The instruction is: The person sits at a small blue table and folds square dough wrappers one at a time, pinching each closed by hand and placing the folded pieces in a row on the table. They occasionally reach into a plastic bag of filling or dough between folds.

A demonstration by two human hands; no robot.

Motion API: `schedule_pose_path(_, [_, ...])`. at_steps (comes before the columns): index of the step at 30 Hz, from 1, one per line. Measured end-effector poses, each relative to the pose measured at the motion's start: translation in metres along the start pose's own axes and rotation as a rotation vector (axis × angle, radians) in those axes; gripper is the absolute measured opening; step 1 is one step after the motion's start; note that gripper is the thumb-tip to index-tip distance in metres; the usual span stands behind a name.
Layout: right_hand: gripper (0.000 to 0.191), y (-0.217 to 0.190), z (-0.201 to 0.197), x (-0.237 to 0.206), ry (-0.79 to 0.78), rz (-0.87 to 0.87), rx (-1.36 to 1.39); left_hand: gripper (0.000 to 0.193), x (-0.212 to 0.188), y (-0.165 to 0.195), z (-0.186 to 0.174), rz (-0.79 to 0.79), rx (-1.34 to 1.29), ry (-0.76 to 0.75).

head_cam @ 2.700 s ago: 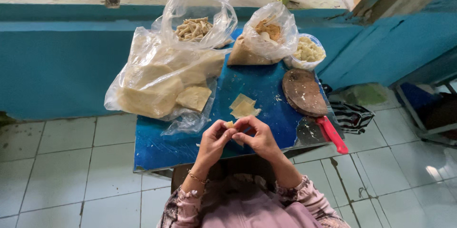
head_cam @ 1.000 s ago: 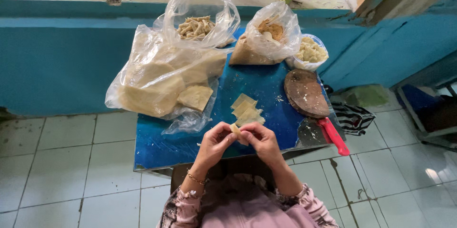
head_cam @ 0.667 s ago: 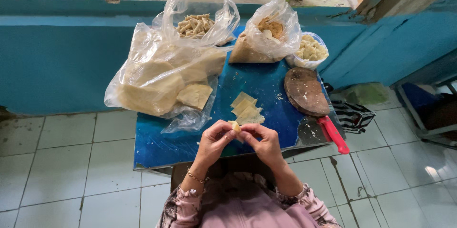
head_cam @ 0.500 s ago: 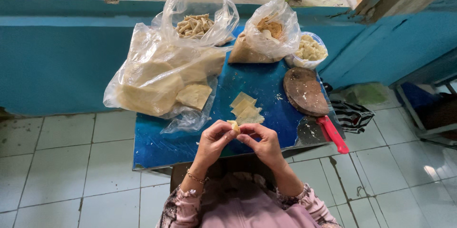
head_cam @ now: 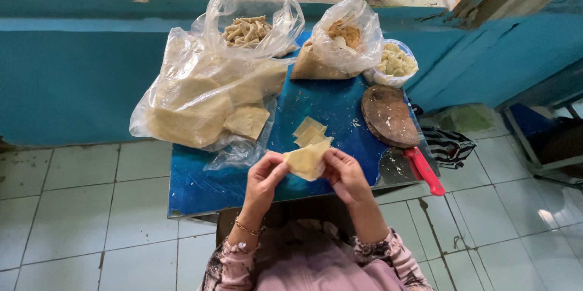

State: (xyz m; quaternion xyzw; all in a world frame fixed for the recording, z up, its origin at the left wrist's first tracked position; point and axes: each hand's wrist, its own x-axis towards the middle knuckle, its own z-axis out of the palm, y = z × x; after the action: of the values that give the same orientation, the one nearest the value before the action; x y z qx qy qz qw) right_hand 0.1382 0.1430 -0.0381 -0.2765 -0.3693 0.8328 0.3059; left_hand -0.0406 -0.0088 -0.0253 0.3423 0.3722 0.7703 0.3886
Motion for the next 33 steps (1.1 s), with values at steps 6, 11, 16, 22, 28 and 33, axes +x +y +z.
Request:
schedule_pose_path(6, [0.017,-0.029,0.002,0.001,0.162,-0.396,-0.246,0.01,0.0,-0.004,-0.001,0.049,-0.214,0.168])
schedule_pose_path(11, [0.013,-0.036,0.04,-0.021,0.242,-1.028,-1.349,0.01,0.001,-0.01,-0.003,0.056,-0.249,0.246])
schedule_pose_path(16, [0.016,-0.013,0.076,-0.05,0.137,-1.084,-1.832,0.007,0.002,-0.015,-0.005,0.072,-0.284,0.245])
schedule_pose_path(22, [0.025,-0.007,0.072,-0.053,0.156,-1.098,-1.849,0.006,0.002,-0.016,-0.006,0.053,-0.287,0.241])
schedule_pose_path(28, [0.018,-0.019,0.058,-0.03,0.175,-1.054,-1.535,0.007,0.001,-0.017,-0.008,0.045,-0.278,0.233])
schedule_pose_path(33, [0.016,-0.035,0.054,-0.03,0.227,-1.13,-1.599,0.006,0.003,-0.019,-0.009,0.054,-0.262,0.241])
